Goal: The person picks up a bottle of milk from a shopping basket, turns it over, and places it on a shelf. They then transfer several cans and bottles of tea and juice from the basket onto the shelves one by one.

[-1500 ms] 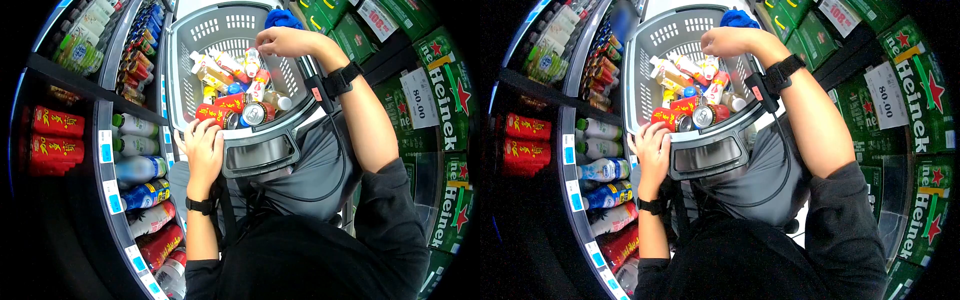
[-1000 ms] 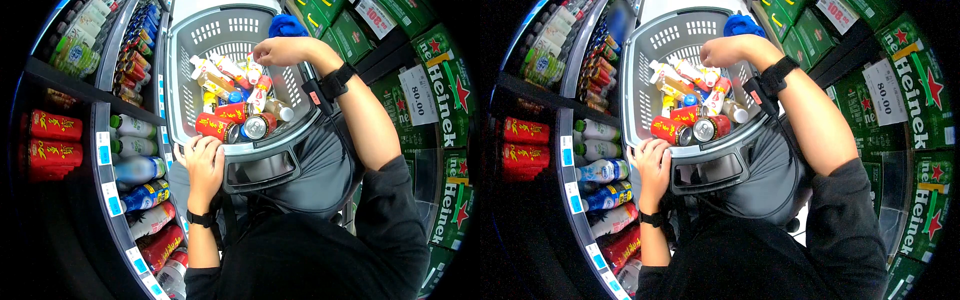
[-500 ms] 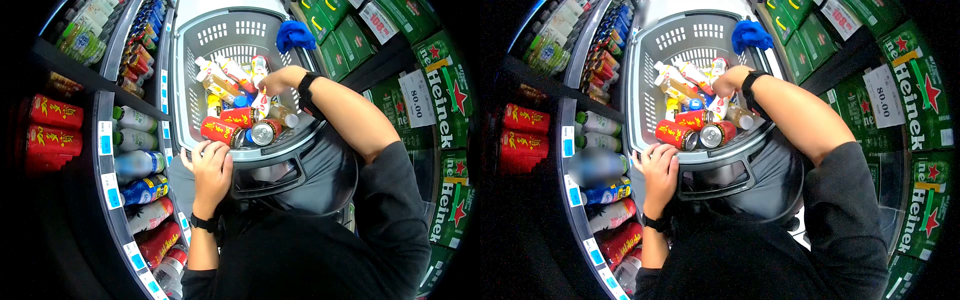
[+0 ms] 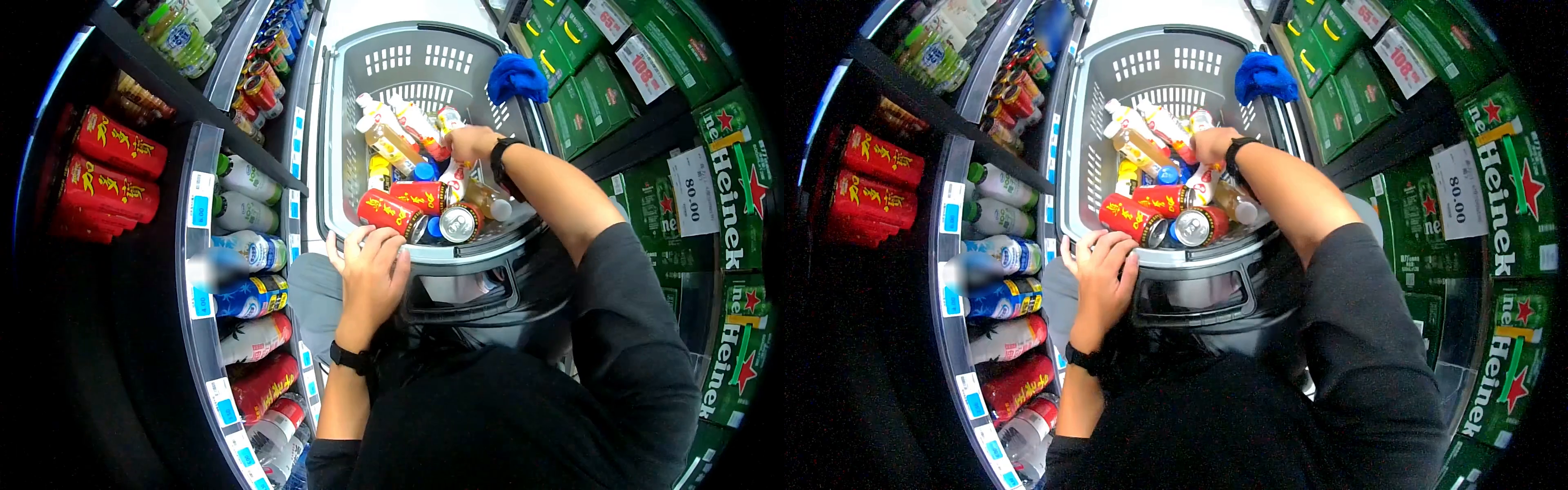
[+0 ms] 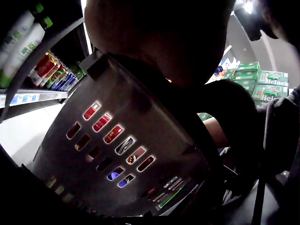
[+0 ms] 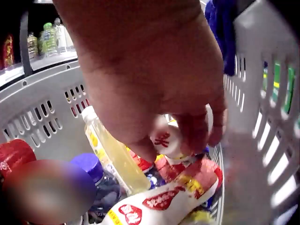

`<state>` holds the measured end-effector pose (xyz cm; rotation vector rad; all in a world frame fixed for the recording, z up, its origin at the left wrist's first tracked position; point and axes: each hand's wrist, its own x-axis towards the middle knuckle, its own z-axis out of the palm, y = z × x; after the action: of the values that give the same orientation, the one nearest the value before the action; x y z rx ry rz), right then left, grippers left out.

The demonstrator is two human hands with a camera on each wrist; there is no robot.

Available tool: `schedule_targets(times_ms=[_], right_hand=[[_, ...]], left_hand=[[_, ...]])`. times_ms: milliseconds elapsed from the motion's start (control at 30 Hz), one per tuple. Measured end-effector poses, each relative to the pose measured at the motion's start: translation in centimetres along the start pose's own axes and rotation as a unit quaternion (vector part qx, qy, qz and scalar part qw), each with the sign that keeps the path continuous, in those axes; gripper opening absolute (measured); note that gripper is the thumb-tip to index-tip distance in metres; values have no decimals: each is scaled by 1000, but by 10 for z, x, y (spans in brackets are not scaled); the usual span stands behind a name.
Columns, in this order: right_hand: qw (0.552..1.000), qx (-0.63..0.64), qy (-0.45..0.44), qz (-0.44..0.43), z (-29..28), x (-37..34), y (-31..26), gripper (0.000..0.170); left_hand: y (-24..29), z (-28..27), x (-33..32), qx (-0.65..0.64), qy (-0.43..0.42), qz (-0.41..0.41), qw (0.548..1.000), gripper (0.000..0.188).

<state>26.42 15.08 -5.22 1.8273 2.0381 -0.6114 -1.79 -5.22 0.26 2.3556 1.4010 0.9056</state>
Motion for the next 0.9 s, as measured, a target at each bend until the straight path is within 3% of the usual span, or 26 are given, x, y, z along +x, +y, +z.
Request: schedule_targets(times_ms=[67,133,267,333,433,500,533,567,600,700,733,767,800,867,900], right_hand=[[998,-42,40,-16,-21,-15,-3,33],[992,4,125,-8,-51,-28,-13,27],[980,75,185,-22,-102,-60,-11,26],[969,135,198,-65,-125,-80,-16,33],[942,202,239,-118,-141,-114,-38,26],[893,256,314,-198,-148,-145,-58,23],[892,257,314,-200,-150,-158,-67,23],[864,311,315,-241,-151,-171,-75,22],[831,364,314,-281,-152,-182,-83,21],[809,441,276,-273,-153,-207,-98,19],[807,443,276,-275,-149,-208,-102,19],[789,495,252,-263,-144,-207,-106,19],[767,545,227,-251,-141,-205,-108,20],[739,579,212,-272,-137,-204,-106,26],[729,612,155,-264,-136,-205,-103,24]], left_hand=[[0,-1,0,1,-4,-4,1000,16],[0,0,1,2,0,0,1000,16],[1,0,0,7,2,1,1000,17],[2,-1,0,6,2,-1,1000,17],[4,-2,0,12,-10,-9,1000,19],[4,-5,2,20,-21,-11,1000,22],[3,-7,2,6,-26,-13,1000,33],[3,-9,2,-8,-32,-16,999,46],[3,-9,0,-5,-33,-17,999,46],[-4,-1,-7,-54,10,-55,997,93],[-4,2,-8,-51,9,-55,997,93],[-2,7,-8,-193,81,-104,972,95],[-1,8,-8,-330,149,-149,920,97],[18,-14,3,-468,180,-158,850,99],[22,-18,3,-469,201,-167,843,95]])
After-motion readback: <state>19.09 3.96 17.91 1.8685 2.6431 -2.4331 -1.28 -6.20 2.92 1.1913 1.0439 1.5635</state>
